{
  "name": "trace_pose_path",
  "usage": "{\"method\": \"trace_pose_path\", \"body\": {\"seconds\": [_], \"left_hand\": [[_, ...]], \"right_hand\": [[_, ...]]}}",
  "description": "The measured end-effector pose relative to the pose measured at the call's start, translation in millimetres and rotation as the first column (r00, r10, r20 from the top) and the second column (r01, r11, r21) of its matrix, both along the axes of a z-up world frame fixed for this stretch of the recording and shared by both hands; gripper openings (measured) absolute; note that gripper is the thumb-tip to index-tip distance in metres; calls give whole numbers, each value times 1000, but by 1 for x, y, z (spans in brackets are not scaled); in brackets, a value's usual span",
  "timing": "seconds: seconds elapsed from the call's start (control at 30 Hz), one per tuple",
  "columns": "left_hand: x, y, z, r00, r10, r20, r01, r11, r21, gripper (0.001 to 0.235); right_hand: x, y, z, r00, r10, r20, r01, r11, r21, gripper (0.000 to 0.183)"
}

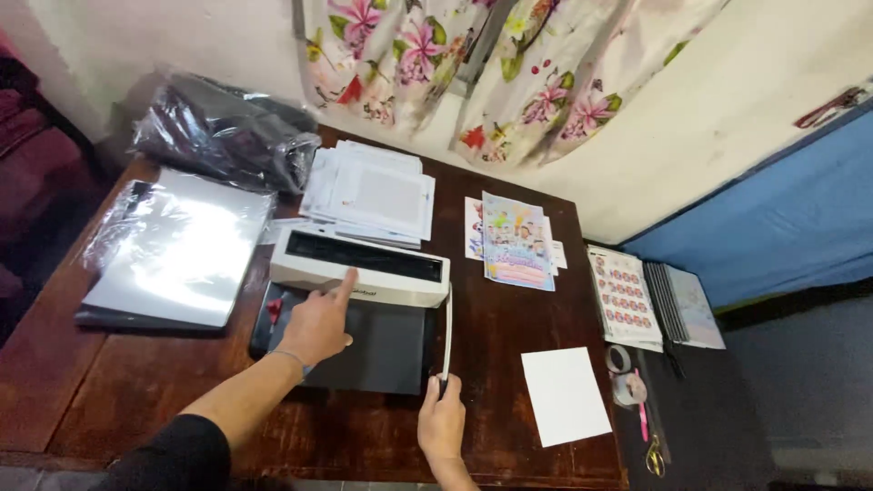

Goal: The person places a black cover sheet into a plastic sleeve and feeds it through a binding machine to attach a spiral binding. The person then picks up a stack of printed papers, opens the newly bound cover, and places the papers inside.

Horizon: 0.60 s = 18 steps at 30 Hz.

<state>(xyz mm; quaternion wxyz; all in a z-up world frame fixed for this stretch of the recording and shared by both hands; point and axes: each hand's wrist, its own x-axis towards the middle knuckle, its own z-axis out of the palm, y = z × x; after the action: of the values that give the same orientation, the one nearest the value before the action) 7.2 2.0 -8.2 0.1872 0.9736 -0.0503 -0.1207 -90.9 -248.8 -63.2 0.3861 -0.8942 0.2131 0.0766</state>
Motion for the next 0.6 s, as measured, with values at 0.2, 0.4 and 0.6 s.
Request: {"method": "trace_pose_path", "body": {"seconds": [0.2, 0.4, 0.6], "left_hand": [[2, 1, -3, 999, -36, -6, 37, 998, 60, 128], [-2, -1, 5, 999, -18, -28, 20, 997, 75, 128], [-1, -1, -2, 1000, -9, -23, 11, 998, 66, 130]], "right_hand": [[-6, -2, -11, 970, 167, 178, -75, 897, -435, 54], [-9, -3, -25, 928, 192, 320, -29, 891, -452, 51], [-11, 4, -13, 946, 134, 294, -24, 937, -349, 46]]}}
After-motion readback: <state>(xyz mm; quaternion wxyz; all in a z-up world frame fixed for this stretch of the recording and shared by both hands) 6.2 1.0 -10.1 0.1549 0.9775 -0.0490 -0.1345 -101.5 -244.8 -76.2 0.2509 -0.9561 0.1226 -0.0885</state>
